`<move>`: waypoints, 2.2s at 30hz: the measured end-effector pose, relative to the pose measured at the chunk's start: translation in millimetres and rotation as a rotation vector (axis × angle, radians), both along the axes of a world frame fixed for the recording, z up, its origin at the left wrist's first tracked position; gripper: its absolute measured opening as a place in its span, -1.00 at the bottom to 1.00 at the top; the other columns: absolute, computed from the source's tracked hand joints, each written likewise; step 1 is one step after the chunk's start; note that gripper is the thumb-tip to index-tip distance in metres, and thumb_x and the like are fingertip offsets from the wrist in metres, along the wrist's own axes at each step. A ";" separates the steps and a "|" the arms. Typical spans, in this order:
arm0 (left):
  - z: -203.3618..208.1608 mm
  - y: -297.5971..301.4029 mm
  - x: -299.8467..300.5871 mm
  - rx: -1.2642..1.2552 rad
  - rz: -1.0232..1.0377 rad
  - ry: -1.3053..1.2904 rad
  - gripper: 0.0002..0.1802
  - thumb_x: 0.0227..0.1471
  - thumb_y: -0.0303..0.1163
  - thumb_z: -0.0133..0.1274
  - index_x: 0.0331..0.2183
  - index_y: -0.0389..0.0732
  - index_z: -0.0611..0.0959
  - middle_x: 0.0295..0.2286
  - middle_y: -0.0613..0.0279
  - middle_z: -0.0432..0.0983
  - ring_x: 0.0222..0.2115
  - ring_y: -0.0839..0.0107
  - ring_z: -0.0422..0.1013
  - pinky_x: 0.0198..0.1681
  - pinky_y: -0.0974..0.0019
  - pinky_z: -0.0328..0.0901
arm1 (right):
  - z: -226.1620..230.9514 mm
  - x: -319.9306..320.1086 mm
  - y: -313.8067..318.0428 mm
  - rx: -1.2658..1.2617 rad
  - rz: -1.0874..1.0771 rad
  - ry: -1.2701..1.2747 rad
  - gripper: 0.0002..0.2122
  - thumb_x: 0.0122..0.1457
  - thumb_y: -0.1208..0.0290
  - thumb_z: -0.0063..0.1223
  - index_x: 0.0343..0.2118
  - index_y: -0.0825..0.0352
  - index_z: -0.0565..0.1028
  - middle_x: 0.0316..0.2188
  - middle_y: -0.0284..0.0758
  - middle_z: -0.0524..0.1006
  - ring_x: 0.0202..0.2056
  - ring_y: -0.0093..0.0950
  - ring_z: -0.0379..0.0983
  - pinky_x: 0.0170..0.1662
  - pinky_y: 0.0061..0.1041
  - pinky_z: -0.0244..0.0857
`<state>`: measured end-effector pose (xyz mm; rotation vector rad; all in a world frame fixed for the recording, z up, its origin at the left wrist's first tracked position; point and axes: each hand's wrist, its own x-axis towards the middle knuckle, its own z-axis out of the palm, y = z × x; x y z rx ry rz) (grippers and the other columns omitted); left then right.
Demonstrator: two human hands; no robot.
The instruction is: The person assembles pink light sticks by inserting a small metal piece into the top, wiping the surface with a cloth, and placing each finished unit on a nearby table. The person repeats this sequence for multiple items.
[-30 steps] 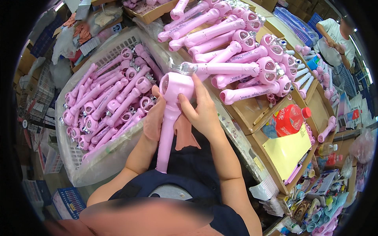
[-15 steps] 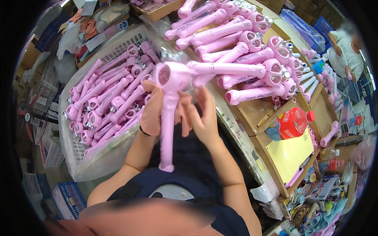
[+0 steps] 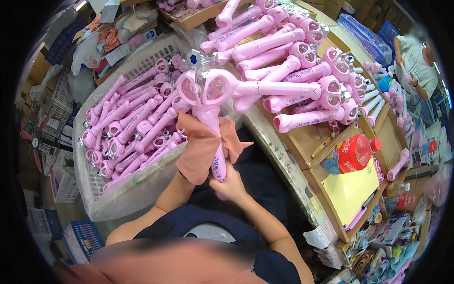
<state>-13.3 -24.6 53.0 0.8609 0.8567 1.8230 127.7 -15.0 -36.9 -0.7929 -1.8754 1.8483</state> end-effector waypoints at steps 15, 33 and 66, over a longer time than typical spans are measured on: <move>3.8 0.4 8.8 -0.035 0.051 0.197 -0.57 0.03 -0.02 0.06 -0.51 -0.22 0.43 -0.64 0.25 0.32 -0.71 0.40 0.28 -0.61 0.38 0.30 | -1.1 21.4 7.2 -0.490 0.298 0.167 -0.62 -0.07 0.45 0.22 -0.16 0.38 0.40 -0.45 -0.27 0.52 -0.46 -0.52 0.48 -0.37 -0.50 0.40; 50.7 -3.7 -8.0 0.089 1.027 1.452 -0.71 -0.09 -0.29 0.23 -0.44 -0.34 0.58 -0.52 0.12 0.51 -0.55 0.32 0.41 -0.45 0.36 0.29 | -6.6 30.1 1.0 -0.845 0.627 0.200 -0.68 0.02 0.41 0.26 -0.23 0.36 0.36 -0.58 -0.28 0.46 -0.55 -0.44 0.46 -0.39 -0.43 0.39; -26.7 -20.4 36.4 -0.738 0.824 0.926 -0.18 -0.19 -0.30 0.29 -0.07 -0.49 0.14 -0.24 -0.16 0.33 -0.19 0.01 0.37 -0.11 0.13 0.26 | 106.5 -27.7 99.5 0.077 -0.293 0.592 -0.49 0.24 0.44 0.04 0.19 0.42 0.12 -0.03 -0.22 0.38 -0.10 -0.52 0.37 -0.02 -0.51 0.28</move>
